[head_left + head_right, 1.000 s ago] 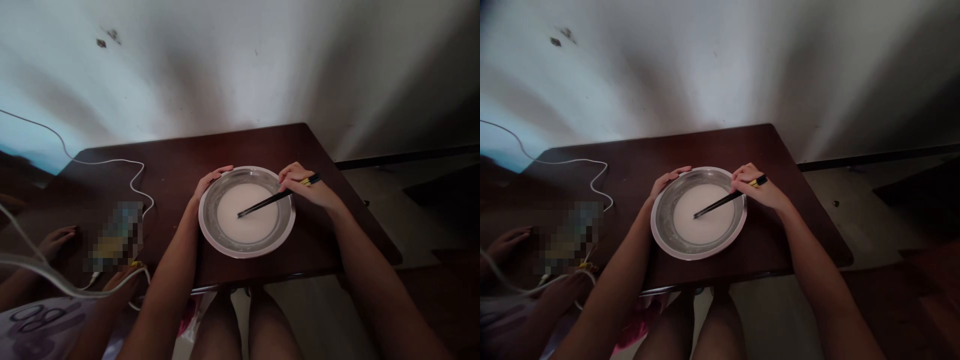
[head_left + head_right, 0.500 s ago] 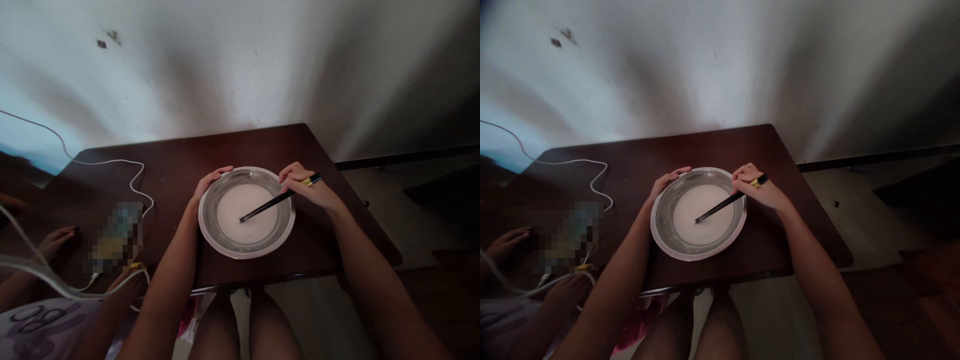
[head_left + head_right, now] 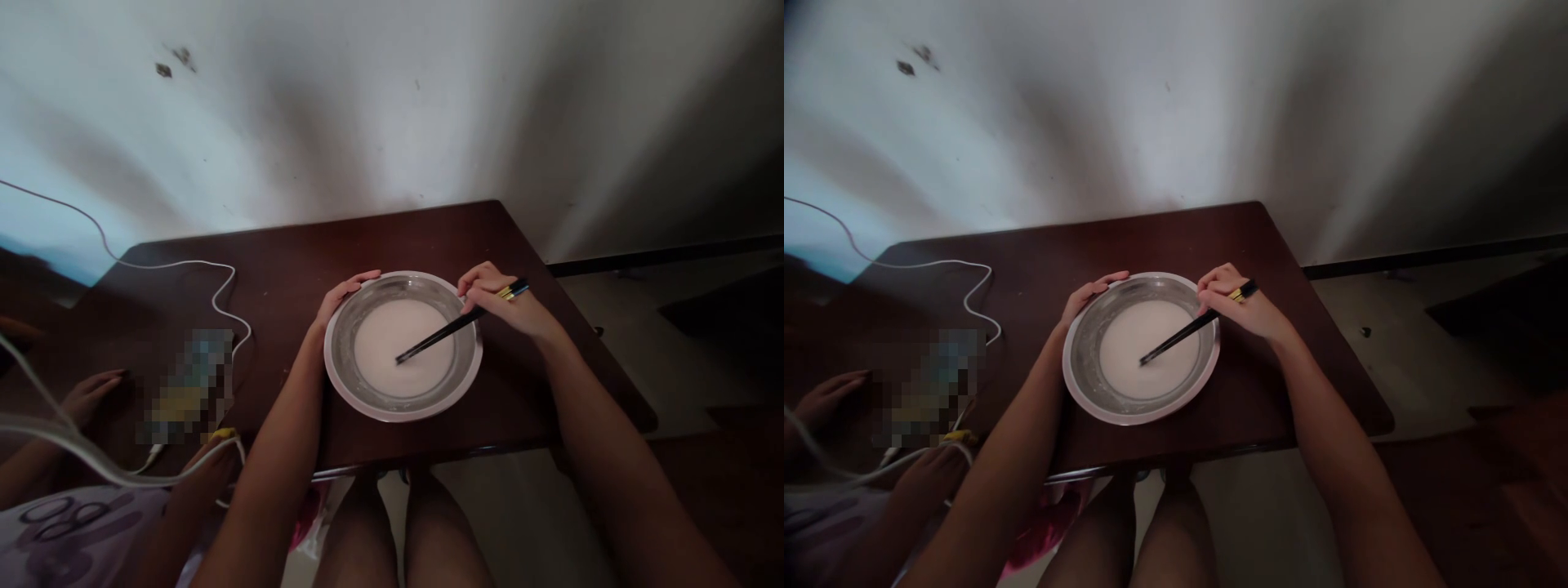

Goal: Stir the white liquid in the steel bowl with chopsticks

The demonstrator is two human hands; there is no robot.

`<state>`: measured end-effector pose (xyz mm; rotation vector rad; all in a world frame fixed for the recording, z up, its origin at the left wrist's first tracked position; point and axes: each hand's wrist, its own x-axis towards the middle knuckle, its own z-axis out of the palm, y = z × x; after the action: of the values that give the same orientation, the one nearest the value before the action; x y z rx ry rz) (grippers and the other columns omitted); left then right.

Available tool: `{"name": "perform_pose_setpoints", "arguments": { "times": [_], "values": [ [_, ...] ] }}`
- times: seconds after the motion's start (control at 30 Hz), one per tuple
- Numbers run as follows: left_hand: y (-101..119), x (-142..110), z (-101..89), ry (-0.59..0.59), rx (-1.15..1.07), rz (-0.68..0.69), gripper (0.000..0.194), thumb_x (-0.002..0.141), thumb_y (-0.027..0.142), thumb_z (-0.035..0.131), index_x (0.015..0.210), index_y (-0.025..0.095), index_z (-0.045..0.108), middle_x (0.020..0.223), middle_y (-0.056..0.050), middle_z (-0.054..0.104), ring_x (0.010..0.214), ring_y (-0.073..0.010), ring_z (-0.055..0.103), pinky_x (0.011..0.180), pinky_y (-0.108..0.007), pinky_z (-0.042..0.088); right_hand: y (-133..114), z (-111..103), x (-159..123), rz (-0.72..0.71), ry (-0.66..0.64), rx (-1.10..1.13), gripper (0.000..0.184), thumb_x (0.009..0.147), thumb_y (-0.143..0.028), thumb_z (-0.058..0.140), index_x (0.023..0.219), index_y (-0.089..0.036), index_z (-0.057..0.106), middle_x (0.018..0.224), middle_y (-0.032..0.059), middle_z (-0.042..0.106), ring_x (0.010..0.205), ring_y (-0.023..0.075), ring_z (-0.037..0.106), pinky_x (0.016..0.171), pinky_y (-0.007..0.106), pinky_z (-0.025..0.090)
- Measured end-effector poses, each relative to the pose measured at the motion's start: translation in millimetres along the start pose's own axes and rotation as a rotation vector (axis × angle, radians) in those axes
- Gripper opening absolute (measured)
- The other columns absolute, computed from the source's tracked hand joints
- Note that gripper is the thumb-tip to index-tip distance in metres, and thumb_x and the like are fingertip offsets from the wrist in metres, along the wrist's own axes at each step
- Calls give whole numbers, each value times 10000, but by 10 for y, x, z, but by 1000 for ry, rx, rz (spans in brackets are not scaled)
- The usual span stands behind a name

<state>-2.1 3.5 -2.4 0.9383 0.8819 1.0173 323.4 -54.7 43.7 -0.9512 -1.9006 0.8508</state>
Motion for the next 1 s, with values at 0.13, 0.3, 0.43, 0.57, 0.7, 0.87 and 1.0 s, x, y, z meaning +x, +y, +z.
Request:
{"name": "perform_pose_setpoints", "arguments": {
  "times": [0.13,0.3,0.43,0.57,0.7,0.87,1.0],
  "values": [
    [3,7,1,-6,-8,-6,334,748,295,748,1054,199,846,1118,-64,830,1164,-304,716,1097,-381,510,37,65,24,-4,10,-79,236,929,-356,675,758,-287,823,952,60,742,1039,283,621,1000,494,472],
    [0,8,10,-3,-11,-8,331,734,304,757,1034,208,860,1124,-51,836,1149,-298,723,1094,-377,516,81,-52,16,-24,254,-105,332,959,-309,624,667,-275,779,885,59,725,981,271,623,972,476,461],
    [-14,15,-2,-3,-2,0,343,737,313,765,1050,204,852,1130,-61,833,1214,-320,704,1120,-390,505,33,-80,-6,-19,144,15,389,975,-317,602,624,-272,764,855,58,719,968,263,632,969,458,474],
    [-19,22,-9,-7,20,21,331,757,325,757,1056,215,845,1145,-67,829,1271,-338,681,1135,-392,499,24,38,4,-17,-29,-23,284,950,-360,655,728,-282,815,926,59,751,1026,277,630,984,468,481],
    [-14,22,-1,-12,10,6,336,745,319,765,1051,218,857,1142,-56,832,1228,-316,700,1112,-370,516,96,60,25,-17,86,-102,254,941,-359,657,752,-281,809,912,56,754,994,279,633,959,477,476],
    [-15,23,-3,-10,-12,3,343,727,316,772,1039,212,867,1138,-59,834,1151,-298,724,1062,-353,543,101,-81,10,-26,262,-85,373,978,-341,606,645,-274,759,862,57,738,973,272,634,971,475,469],
    [-16,31,-8,5,-4,1,322,752,289,744,1039,205,861,1138,-77,829,1180,-315,715,1077,-376,532,46,-46,-3,-25,96,-10,377,983,-359,608,656,-274,776,871,56,738,981,265,636,969,463,480]
  ]
}}
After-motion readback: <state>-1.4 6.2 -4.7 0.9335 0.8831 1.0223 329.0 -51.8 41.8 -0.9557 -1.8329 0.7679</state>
